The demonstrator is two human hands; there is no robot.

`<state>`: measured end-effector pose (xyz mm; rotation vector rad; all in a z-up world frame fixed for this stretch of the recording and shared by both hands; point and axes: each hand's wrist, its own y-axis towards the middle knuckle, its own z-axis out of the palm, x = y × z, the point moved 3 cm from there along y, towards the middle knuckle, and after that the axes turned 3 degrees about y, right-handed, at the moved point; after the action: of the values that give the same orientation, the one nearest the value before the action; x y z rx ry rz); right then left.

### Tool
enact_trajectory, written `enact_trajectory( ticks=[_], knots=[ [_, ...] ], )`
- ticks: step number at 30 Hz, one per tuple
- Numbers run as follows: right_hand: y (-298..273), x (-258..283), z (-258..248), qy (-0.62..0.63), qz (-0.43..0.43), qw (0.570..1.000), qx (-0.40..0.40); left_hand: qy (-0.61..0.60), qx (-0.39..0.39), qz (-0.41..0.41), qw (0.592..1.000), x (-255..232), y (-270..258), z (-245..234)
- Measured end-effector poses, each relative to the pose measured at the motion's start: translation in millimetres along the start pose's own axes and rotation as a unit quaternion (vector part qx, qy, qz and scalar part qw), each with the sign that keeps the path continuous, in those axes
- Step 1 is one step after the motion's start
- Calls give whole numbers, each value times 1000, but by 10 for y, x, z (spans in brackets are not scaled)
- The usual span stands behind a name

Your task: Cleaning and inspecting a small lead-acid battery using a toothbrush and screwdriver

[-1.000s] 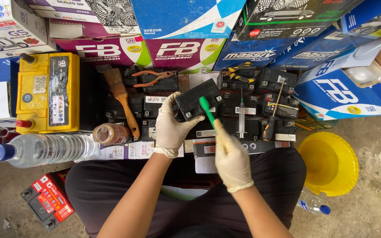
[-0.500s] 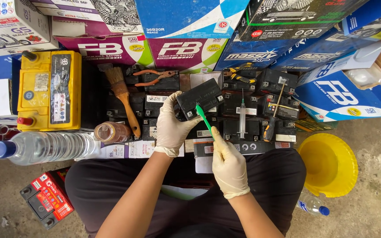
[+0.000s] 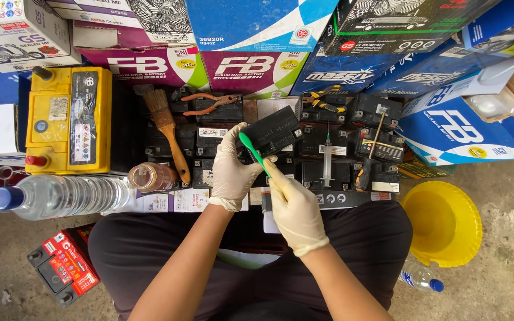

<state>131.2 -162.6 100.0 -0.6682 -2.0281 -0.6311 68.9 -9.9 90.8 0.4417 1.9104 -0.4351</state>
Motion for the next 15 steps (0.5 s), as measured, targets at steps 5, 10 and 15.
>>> enact_trajectory(
  ticks=[5,10,15],
  knots=[
    [209,-68,-17,8,12,1000,16,-23,-11,27,999,51,60,15],
    [63,3,-102,-3,20,999,41,11,-4,-1,1000,-2,44,-12],
    [160,-305,-471,-73,82,992,-58,-4,-1,9,1000,45,64,21]
  ],
)
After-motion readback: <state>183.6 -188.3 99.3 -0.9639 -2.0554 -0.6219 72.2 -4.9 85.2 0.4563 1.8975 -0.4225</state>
